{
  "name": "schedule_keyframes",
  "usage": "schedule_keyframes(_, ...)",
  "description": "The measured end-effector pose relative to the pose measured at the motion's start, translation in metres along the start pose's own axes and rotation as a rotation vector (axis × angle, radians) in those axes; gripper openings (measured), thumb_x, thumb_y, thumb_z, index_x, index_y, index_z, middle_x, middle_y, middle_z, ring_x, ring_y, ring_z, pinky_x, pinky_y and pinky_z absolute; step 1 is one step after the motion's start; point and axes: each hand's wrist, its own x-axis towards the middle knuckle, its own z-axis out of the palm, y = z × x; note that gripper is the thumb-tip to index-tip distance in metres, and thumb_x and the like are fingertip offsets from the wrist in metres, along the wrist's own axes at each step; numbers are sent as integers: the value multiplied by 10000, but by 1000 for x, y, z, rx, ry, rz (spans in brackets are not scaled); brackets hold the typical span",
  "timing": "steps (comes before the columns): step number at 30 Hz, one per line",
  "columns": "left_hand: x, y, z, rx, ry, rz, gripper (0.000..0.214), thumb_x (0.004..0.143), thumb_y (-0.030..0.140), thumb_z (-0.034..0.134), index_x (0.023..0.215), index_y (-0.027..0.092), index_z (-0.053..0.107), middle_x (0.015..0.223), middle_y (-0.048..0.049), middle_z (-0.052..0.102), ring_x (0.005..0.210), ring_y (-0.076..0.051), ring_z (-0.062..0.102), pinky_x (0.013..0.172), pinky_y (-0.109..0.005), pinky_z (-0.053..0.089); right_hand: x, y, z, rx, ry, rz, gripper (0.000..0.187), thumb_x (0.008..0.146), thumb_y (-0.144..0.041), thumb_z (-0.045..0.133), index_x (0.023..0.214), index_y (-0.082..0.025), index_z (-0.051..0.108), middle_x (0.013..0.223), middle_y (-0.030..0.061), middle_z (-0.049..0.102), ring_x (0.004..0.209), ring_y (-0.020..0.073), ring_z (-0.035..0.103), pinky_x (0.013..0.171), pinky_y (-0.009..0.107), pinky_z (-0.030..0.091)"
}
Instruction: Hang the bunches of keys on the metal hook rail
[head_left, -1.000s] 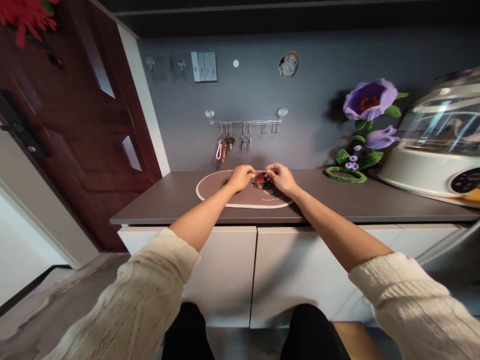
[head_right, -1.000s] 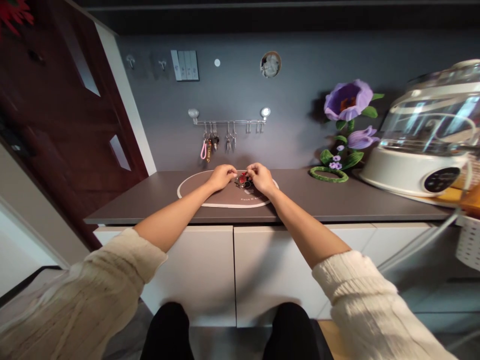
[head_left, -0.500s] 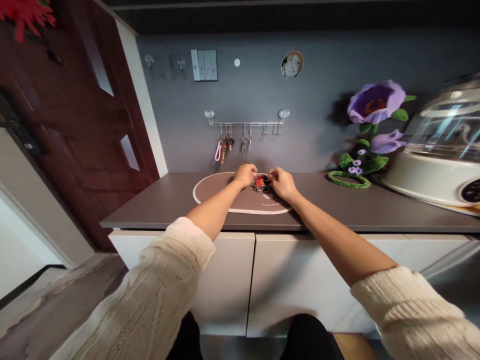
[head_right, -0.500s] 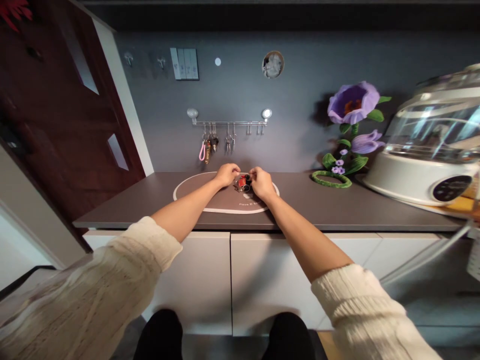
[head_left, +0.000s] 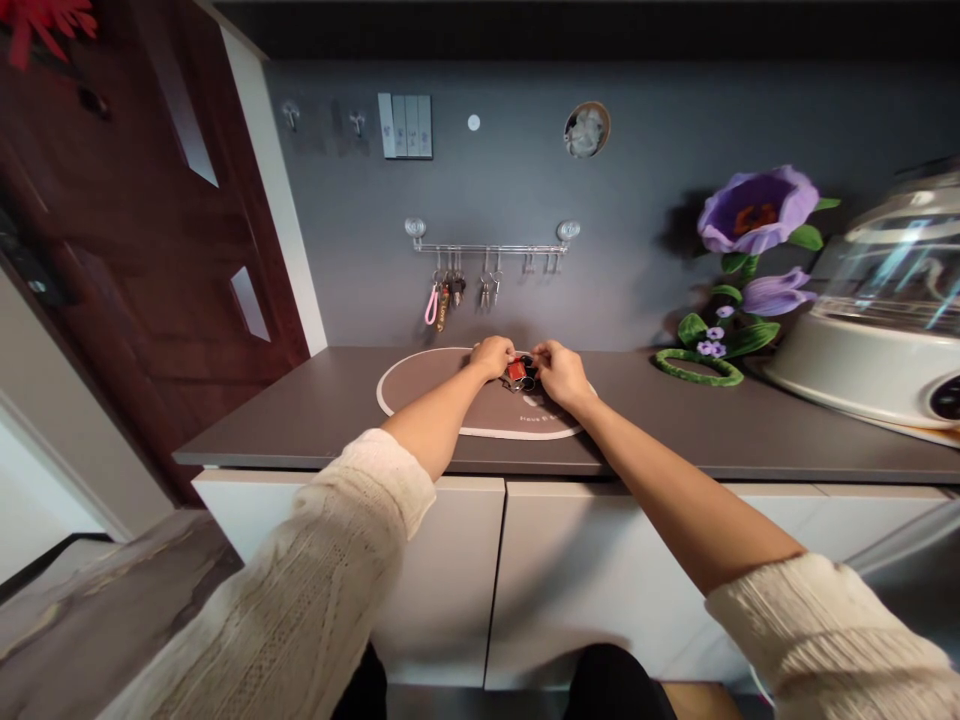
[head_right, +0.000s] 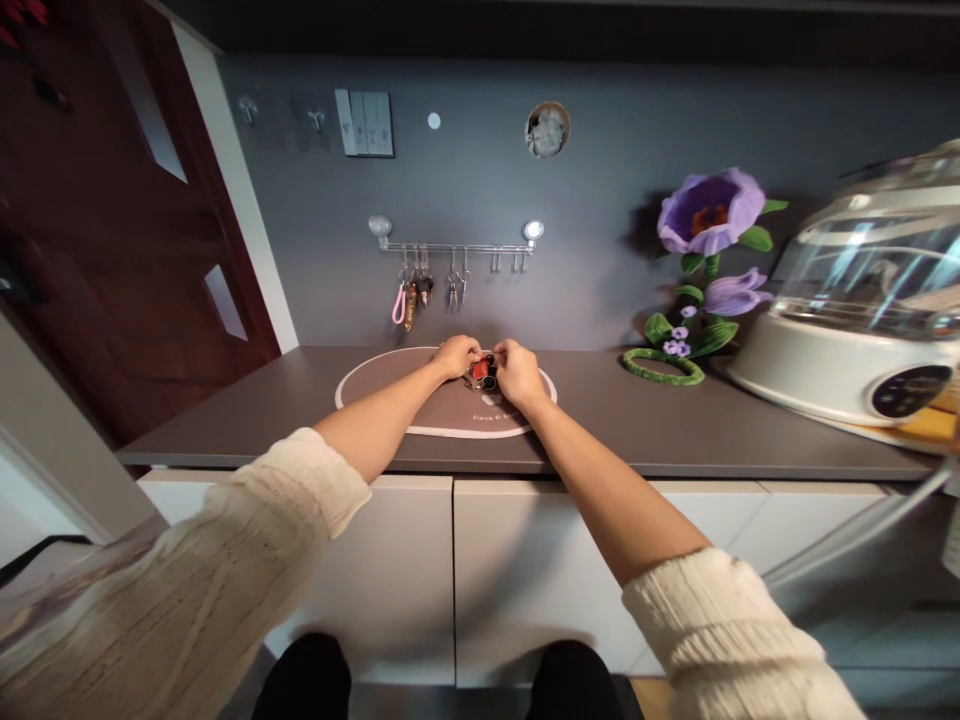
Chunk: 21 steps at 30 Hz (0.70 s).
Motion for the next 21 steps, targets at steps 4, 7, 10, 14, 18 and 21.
schedule_keyframes(4, 2, -4, 2, -92, 39, -10, 145, 750, 175, 510, 792, 193, 648, 880, -44, 647, 821, -140, 550, 779, -252, 404, -1, 1, 0, 1, 3, -4, 216, 762, -105, 425, 897, -145, 590, 803, 75, 647, 713, 131, 580, 738, 249, 426)
schedule_keyframes(7, 4, -7, 2, -214, 83, -16, 133, 753, 153, 493, 749, 164, 626, 836, -43, 633, 766, -131, 538, 757, -255, 408, 0, 3, 1, 5, 11, -15, 213, 763, -108, 425, 887, -151, 591, 803, 74, 647, 710, 131, 578, 732, 250, 427)
schedule_keyframes(10, 2, -7, 0, -356, 105, -61, 113, 756, 143, 489, 741, 149, 601, 781, -26, 616, 695, -110, 519, 730, -251, 415, 0, 3, 1, 10, 17, -19, 213, 760, -105, 429, 893, -151, 589, 811, 74, 647, 710, 130, 576, 729, 249, 428)
schedule_keyframes(14, -1, -5, -5, -569, 82, -148, 110, 760, 108, 465, 751, 133, 571, 691, -6, 589, 597, -83, 500, 681, -242, 427, -1, 2, 0, 13, 8, -7, 218, 760, -100, 428, 901, -147, 587, 828, 80, 650, 712, 131, 576, 733, 253, 426)
schedule_keyframes(18, -3, -2, -10, -716, 101, -203, 108, 769, 89, 441, 755, 130, 540, 653, 0, 574, 560, -71, 494, 663, -236, 429, -1, 2, -1, -7, -3, -10, 235, 762, -90, 415, 908, -144, 591, 842, 85, 652, 732, 136, 581, 743, 254, 422)
schedule_keyframes(21, -6, 2, -18, -815, 109, -229, 102, 795, 92, 424, 754, 131, 509, 655, -3, 571, 554, -59, 498, 643, -215, 426, -1, 3, 0, -28, -3, -4, 239, 765, -97, 418, 921, -145, 592, 874, 90, 653, 766, 144, 586, 744, 256, 422)
